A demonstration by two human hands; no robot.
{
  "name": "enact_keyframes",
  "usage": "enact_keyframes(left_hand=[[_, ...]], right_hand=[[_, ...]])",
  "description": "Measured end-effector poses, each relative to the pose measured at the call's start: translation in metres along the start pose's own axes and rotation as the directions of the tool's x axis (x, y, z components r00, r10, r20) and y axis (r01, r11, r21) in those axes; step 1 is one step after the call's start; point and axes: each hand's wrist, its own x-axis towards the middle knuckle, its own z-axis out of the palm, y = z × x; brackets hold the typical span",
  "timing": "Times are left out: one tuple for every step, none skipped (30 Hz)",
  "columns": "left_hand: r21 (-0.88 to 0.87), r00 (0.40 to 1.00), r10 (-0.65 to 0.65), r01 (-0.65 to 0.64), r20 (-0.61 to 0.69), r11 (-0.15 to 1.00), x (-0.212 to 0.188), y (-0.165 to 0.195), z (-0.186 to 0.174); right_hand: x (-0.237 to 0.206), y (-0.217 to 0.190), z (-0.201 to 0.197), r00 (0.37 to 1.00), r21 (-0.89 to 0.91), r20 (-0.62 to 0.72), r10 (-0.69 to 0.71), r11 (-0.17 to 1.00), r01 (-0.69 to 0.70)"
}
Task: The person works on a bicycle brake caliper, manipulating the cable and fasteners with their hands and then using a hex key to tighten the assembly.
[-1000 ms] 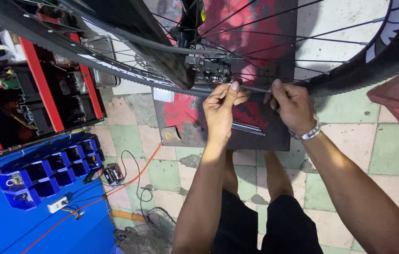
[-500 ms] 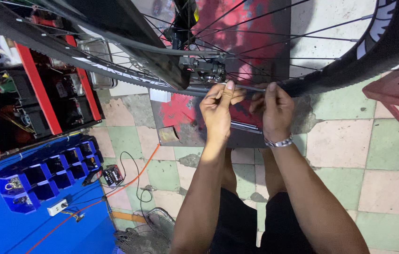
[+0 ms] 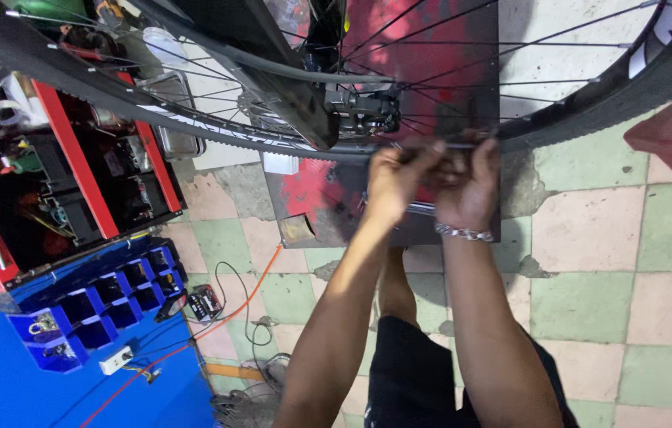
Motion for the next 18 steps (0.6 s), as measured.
enact_keyframes(left_hand=[[0.106,0.999,-0.010,0.006,0.041,0.994,-0.005,-0.003,0.001],[0.050,1.000,-0.028,0.027,0.009,0.998,-0.010,-0.007,0.002],[-0.001,0.999,-0.044,0.044,-0.023,0.999,-0.015,-0.011,0.001],[-0.055,0.996,-0.066,0.063,-0.057,0.997,-0.021,-0.016,-0.001],[0.059,0.995,-0.033,0.039,-0.089,0.998,-0.028,-0.018,-0.010],[0.171,0.993,0.003,0.018,-0.122,0.985,-0.036,-0.019,-0.025],[0.290,0.988,0.045,0.000,-0.149,0.957,-0.043,-0.021,-0.037],[0.236,0.980,0.042,0.005,-0.195,0.972,-0.048,-0.025,-0.044],[0.180,0.971,0.033,0.011,-0.239,0.984,-0.053,-0.029,-0.049],[0.128,0.959,0.018,0.019,-0.283,0.992,-0.056,-0.033,-0.054],[0.183,0.956,0.075,-0.022,-0.283,0.983,-0.055,-0.035,-0.059],[0.234,0.952,0.135,-0.069,-0.276,0.970,-0.051,-0.036,-0.063],[0.282,0.944,0.192,-0.113,-0.268,0.953,-0.047,-0.037,-0.065],[0.263,0.945,0.193,-0.121,-0.266,0.957,-0.043,-0.037,-0.067],[0.244,0.945,0.197,-0.132,-0.263,0.961,-0.038,-0.036,-0.068],[0.223,0.944,0.204,-0.147,-0.258,0.964,-0.035,-0.034,-0.070],[0.241,0.941,0.216,-0.153,-0.261,0.958,-0.033,-0.032,-0.072],[0.259,0.937,0.226,-0.157,-0.266,0.953,-0.032,-0.030,-0.074]], right_hand=[[-0.003,-0.003,0.000,0.994,-0.014,-0.105,-0.021,1.000,0.020],[-0.003,-0.009,0.002,0.978,-0.033,-0.201,-0.047,0.999,0.041],[-0.003,-0.012,0.005,0.954,-0.048,-0.292,-0.073,0.997,0.062],[-0.003,-0.013,0.009,0.973,-0.197,-0.208,-0.102,0.979,0.060],[-0.003,-0.013,0.014,0.986,-0.349,-0.120,-0.117,0.935,0.068],[-0.003,-0.013,0.019,0.993,-0.491,-0.030,-0.112,0.867,0.083],[-0.003,-0.008,0.026,0.998,-0.623,-0.002,-0.058,0.781,0.044],[0.000,-0.003,0.032,1.000,-0.740,0.020,-0.003,0.672,0.017],[0.002,0.001,0.038,0.998,-0.840,0.030,0.052,0.543,-0.003],[0.004,0.005,0.042,0.996,-0.816,0.050,0.069,0.578,0.001],[0.006,0.008,0.047,0.994,-0.790,0.072,0.084,0.613,0.005],[0.008,0.009,0.050,0.991,-0.765,0.099,0.094,0.644,0.015],[0.010,0.010,0.053,0.989,-0.759,0.115,0.092,0.651,0.027],[0.011,0.010,0.055,0.987,-0.752,0.128,0.094,0.658,0.035],[0.012,0.010,0.057,0.985,-0.744,0.145,0.095,0.666,0.046],[0.012,0.010,0.059,0.979,-0.756,0.178,0.098,0.650,0.072],[0.013,0.010,0.060,0.973,-0.768,0.209,0.101,0.633,0.100],[0.013,0.010,0.061,0.965,-0.778,0.239,0.107,0.616,0.124]])
